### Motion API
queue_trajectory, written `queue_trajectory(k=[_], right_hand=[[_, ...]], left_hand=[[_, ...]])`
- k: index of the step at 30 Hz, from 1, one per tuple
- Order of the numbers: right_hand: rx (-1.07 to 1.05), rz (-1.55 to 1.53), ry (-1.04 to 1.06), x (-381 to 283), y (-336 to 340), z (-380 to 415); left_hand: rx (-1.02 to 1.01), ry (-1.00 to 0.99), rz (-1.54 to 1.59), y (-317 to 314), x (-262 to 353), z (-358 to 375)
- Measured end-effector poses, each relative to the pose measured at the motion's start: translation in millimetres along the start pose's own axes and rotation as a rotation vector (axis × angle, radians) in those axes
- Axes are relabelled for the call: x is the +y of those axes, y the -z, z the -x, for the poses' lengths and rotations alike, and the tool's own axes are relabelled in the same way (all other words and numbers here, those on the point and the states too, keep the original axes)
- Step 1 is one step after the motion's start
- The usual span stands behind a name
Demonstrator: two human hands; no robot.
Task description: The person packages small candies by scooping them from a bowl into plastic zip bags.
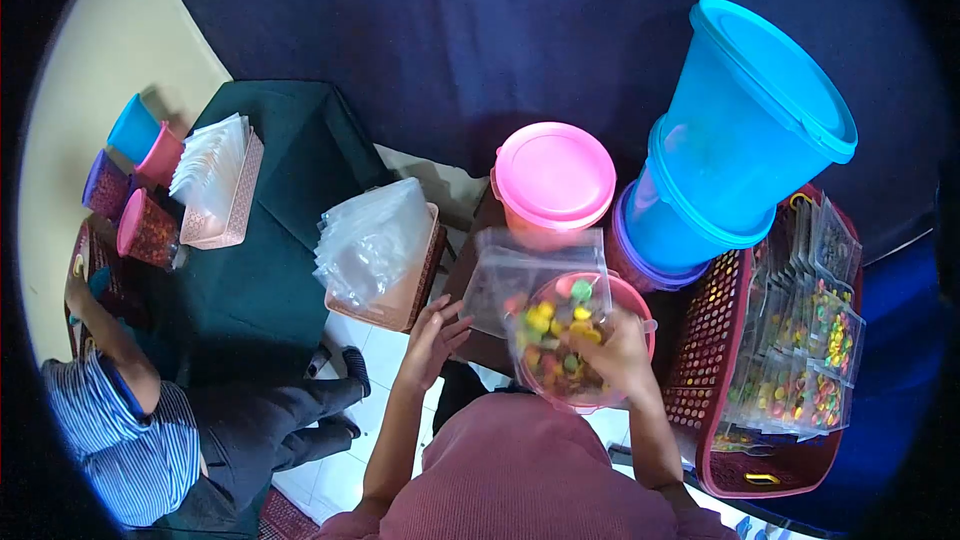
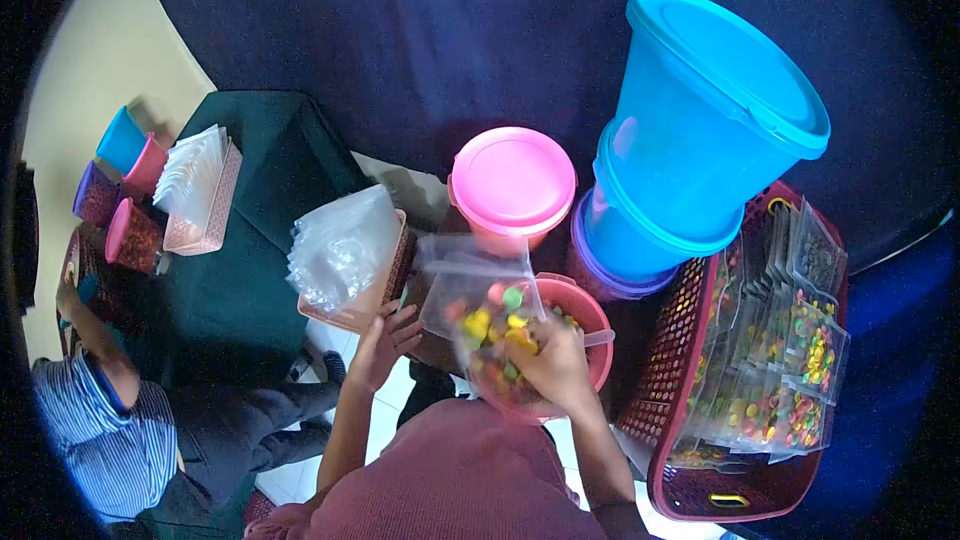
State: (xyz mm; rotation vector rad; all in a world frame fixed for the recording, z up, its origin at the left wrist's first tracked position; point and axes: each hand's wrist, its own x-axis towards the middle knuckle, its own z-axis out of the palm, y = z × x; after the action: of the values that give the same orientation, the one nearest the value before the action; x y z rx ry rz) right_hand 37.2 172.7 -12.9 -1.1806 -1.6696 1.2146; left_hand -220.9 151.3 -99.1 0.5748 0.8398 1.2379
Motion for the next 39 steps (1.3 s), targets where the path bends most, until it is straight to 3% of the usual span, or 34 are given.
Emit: queue_trajectory(k=[2, 3, 6, 11, 14, 16, 18, 20, 22, 24, 26, 28, 30, 32, 34, 36, 39], right_hand=[[0.075, -0.233, -0.155, -17, -5, -9], [-0.07, -0.253, -0.224, -11, -1, -11], [0.023, -0.139, -0.097, 10, -15, -18], [-0.086, -0.334, -0.268, 7, -25, -21], [-0.027, -0.212, -0.153, 23, -36, -23], [-0.022, -0.254, -0.146, 21, -44, -22], [-0.014, -0.293, -0.14, 17, -46, -22], [-0.06, -0.174, -0.294, 7, -43, -20], [-0.097, -0.251, -0.338, 23, -48, -21], [-0.133, -0.33, -0.382, 29, -52, -23], [-0.084, -0.261, -0.347, 27, -56, -28], [-0.037, -0.316, -0.325, 19, -54, -28], [0.011, -0.372, -0.308, 14, -51, -28], [-0.077, -0.585, -0.272, 15, -45, -29], [-0.103, -0.571, -0.299, 26, -45, -30], [-0.115, -0.571, -0.242, 29, -47, -33], [-0.106, -0.502, -0.26, 25, -57, -40]], left_hand=[[0.042, 0.009, 0.014, 1, 2, 0], [0.043, 0.005, 0.022, 1, 1, 0], [0.031, 0.034, 0.027, -7, 2, 3], [-0.075, 0.108, -0.02, -19, 2, 11], [-0.12, 0.198, 0.026, -18, -7, 15], [-0.032, 0.297, -0.167, -29, -1, 19], [-0.06, 0.346, -0.149, -23, -7, 18], [-0.064, 0.342, -0.192, -18, -8, 17], [-0.066, 0.336, -0.235, -19, -3, 20], [-0.061, 0.365, -0.016, -25, 5, 24], [-0.022, 0.342, -0.092, -22, 7, 27], [0.198, 0.122, -0.218, -10, 11, 30], [0.389, -0.159, 0.332, 15, 13, 22], [0.434, -0.249, 0.136, 30, 25, 25], [0.331, -0.126, -0.052, 30, 28, 36], [0.352, -0.177, 0.011, 22, 31, 37], [0.378, -0.016, -0.086, 23, 29, 38]])
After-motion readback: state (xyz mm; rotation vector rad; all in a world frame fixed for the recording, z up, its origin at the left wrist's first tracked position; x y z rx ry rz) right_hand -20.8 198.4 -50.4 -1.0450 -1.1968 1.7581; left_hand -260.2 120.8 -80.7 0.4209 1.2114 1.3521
